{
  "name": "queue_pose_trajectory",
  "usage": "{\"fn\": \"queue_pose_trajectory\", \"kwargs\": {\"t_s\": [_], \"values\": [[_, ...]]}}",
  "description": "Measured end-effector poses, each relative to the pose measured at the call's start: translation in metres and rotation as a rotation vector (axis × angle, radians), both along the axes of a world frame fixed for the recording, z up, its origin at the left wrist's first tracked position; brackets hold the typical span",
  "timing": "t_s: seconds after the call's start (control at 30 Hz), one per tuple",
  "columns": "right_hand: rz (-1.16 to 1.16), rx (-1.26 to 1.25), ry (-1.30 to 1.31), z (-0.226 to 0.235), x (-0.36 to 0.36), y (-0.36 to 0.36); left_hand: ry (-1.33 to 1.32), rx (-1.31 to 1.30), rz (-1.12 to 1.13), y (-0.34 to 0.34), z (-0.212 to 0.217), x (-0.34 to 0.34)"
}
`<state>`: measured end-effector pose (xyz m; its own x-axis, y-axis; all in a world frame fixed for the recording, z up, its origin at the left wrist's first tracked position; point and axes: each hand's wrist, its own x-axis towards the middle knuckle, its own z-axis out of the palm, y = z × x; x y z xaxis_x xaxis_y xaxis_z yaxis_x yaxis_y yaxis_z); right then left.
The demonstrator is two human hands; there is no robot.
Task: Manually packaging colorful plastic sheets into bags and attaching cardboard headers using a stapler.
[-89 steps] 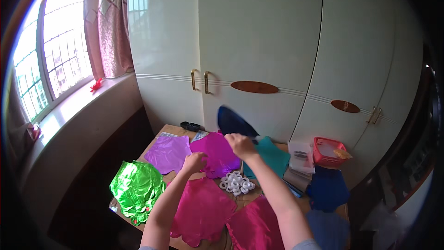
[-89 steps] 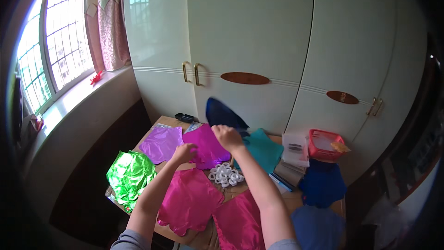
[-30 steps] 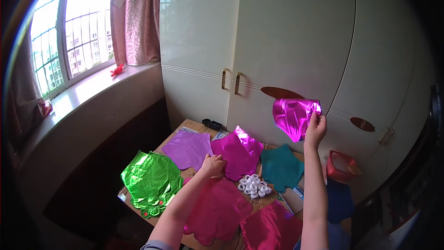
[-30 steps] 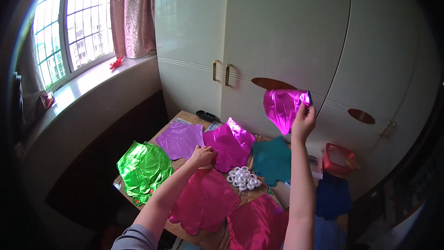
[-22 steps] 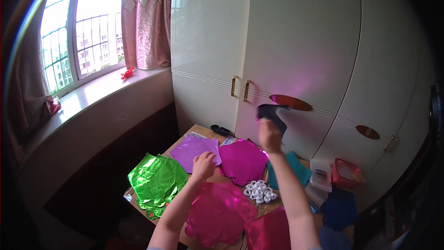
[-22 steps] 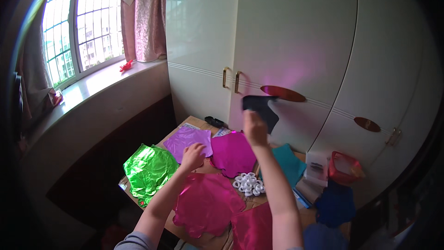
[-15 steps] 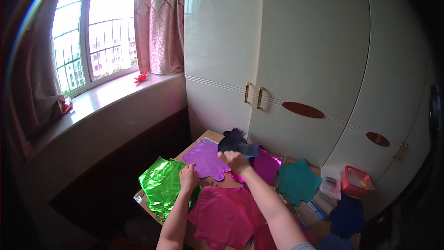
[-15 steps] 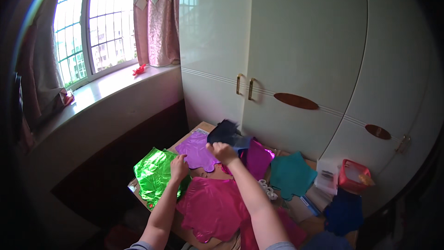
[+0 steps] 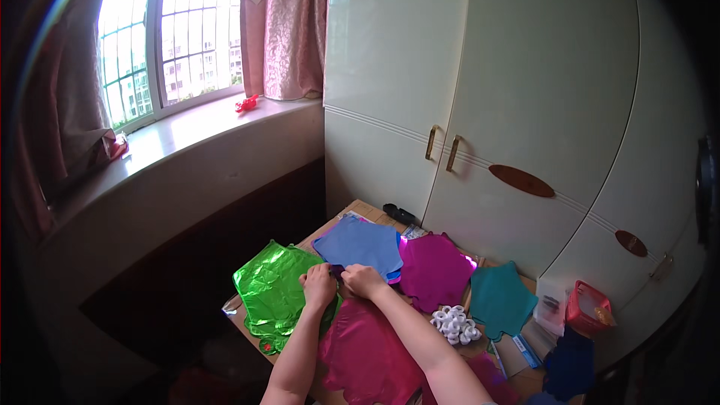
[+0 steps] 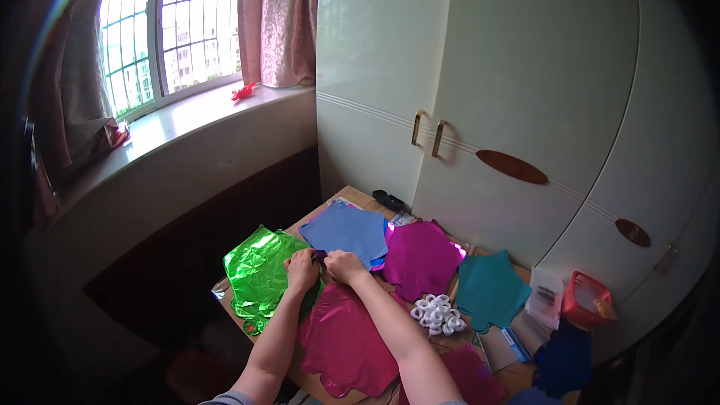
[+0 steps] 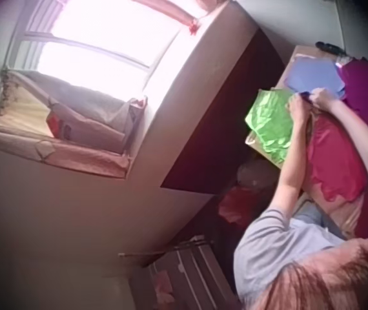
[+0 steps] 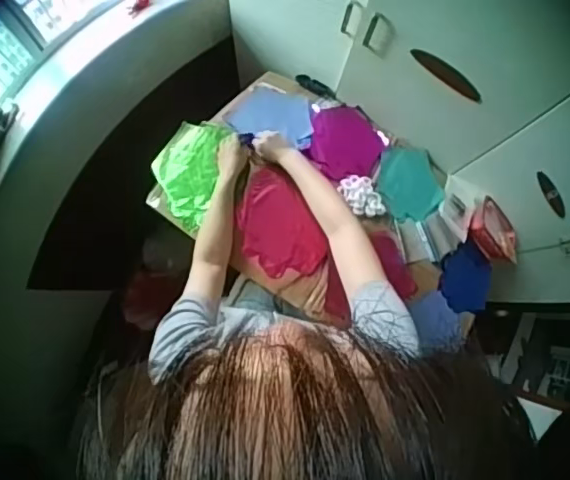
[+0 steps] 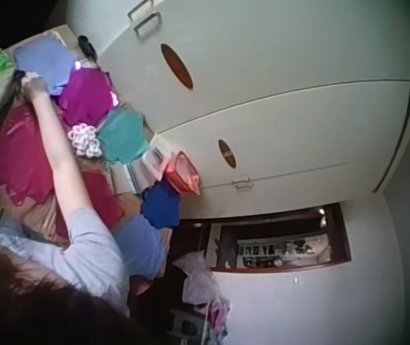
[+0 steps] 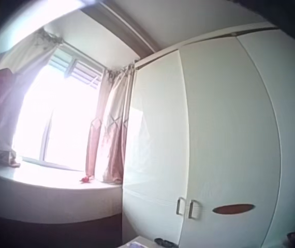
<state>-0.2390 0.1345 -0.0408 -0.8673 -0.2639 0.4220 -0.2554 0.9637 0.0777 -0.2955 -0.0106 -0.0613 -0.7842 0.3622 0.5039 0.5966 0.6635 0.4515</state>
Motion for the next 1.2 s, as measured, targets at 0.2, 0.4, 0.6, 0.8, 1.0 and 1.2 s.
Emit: {"fn": "queue_pose_trajectory", "kwargs": {"t_s": [0.2,0.4,0.6,0.8,1.0,1.2], "values": [[-0.277,-0.579,-0.05,0.001,-0.005,0.002,-0.004,0.011,-0.033,-0.003,0.008,0.005],[-0.453,-0.852,-0.077,0.005,-0.007,-0.001,0.118,0.075,-0.122,-0.005,0.013,0.008],[-0.424,-0.884,-0.008,-0.004,-0.008,0.006,0.279,0.065,-0.164,-0.001,0.016,0.011],[-0.381,-1.116,-0.068,-0.009,-0.007,0.013,0.364,-0.066,-0.115,0.0,0.02,0.013],[-0.298,-1.201,-0.103,-0.029,-0.014,0.028,-0.091,-0.424,-0.261,0.017,0.03,-0.016],[-0.258,-1.238,-0.086,-0.027,-0.016,0.026,-0.194,-0.77,-0.199,0.019,0.045,-0.058]]}}
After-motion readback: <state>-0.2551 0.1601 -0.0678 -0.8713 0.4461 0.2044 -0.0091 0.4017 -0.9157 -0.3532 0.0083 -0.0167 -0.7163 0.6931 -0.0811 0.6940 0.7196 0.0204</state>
